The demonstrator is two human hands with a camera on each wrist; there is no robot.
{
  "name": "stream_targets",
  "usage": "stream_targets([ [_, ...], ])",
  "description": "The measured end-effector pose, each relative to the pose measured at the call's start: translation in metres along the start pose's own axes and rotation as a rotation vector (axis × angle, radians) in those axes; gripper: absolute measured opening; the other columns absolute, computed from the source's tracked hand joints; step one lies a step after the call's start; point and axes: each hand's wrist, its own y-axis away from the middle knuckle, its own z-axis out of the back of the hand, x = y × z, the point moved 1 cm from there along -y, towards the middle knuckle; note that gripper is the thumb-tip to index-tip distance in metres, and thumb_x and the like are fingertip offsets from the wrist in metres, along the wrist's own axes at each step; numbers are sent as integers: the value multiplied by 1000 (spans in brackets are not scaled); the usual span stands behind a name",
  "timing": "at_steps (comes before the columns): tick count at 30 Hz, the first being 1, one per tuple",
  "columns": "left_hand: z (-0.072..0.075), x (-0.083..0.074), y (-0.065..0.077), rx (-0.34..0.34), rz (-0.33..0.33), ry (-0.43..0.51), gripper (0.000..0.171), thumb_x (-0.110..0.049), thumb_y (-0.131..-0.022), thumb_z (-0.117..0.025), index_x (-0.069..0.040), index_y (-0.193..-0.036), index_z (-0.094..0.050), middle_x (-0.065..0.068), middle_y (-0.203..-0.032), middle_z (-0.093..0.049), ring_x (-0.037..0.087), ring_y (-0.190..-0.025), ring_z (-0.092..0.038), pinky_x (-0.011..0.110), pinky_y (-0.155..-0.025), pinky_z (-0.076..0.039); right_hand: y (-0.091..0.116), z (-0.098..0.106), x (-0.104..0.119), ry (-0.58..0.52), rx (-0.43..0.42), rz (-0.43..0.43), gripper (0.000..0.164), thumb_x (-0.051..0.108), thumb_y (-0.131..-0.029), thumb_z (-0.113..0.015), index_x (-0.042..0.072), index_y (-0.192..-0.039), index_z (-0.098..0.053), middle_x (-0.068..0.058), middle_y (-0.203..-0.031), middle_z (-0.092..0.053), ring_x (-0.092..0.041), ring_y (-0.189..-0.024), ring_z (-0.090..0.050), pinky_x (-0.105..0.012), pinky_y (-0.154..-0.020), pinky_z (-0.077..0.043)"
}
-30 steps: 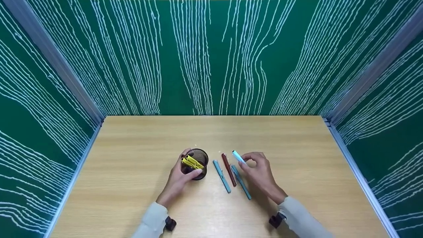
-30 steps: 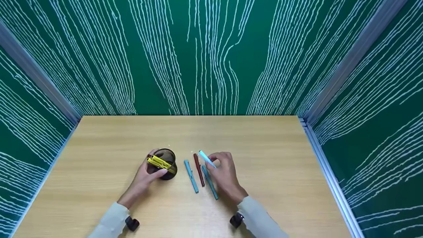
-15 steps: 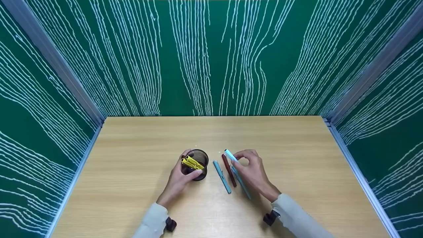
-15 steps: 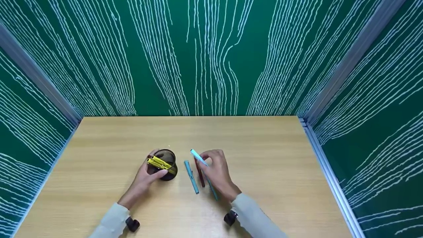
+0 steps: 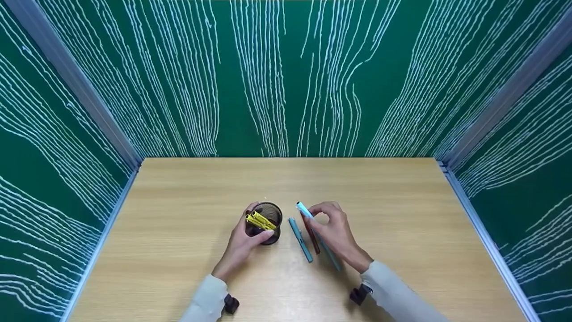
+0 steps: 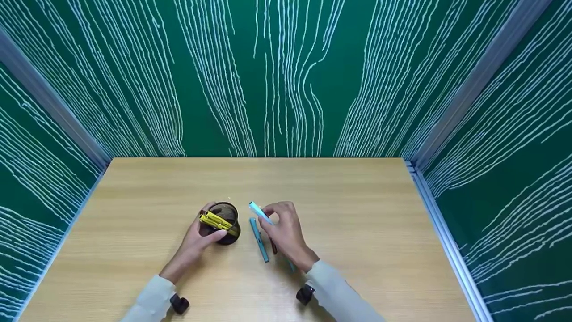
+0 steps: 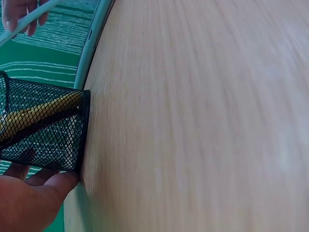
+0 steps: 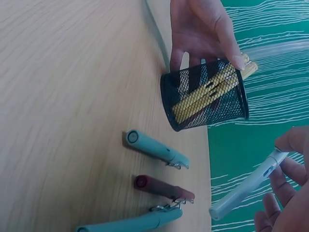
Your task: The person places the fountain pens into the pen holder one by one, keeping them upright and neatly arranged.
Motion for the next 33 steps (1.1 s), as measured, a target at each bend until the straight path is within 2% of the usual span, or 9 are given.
stream_targets([
  [5, -1, -1, 1, -4, -9, -6, 87, -21, -91, -91, -22, -166, -46, 16, -155, -61, 28, -137, -59, 51, -123, -39, -3, -4, 4, -15, -5, 28, 16, 4, -92, -87, 18, -100, -84, 8, -101, -76, -22, -113, -59, -53, -104, -46],
  [11, -2, -2, 1, -1, -12, 0, 86, -22, -91, -91, -23, -165, -47, 15, -158, -58, 25, -137, -59, 42, -120, -42, -6, -7, 11, -41, 6, 27, 15, 6, -93, -86, 18, -101, -84, 6, -103, -75, -22, -115, -59, -59, -105, -47],
  [15, -2, -3, 2, -10, -6, -20, 87, -24, -92, -91, -23, -167, -45, 13, -158, -59, 25, -139, -58, 45, -123, -39, -8, -8, 15, -34, 17, 22, 12, 9, -95, -85, 19, -102, -84, 6, -105, -74, -21, -117, -59, -53, -106, -45],
  [18, -2, -3, 1, -7, -10, -23, 87, -23, -93, -90, -21, -167, -45, 13, -158, -59, 27, -141, -57, 50, -125, -36, -10, -9, 19, -32, 21, 24, 12, 11, -96, -85, 20, -104, -83, 7, -106, -74, -21, -118, -59, -53, -107, -45],
  [23, -2, -2, 1, -5, -16, -20, 85, -23, -92, -91, -20, -165, -47, 13, -157, -60, 27, -140, -58, 51, -125, -38, -14, -12, 26, -40, 22, 35, 14, 10, -95, -86, 19, -105, -83, 6, -107, -74, -21, -116, -59, -55, -107, -45],
  [33, -1, -3, 1, -9, -14, -16, 85, -22, -92, -91, -22, -165, -47, 11, -157, -61, 25, -139, -58, 42, -122, -39, -21, -21, 36, -47, 42, 77, 14, 10, -96, -85, 20, -105, -83, 7, -104, -74, -21, -115, -58, -48, -101, -44],
])
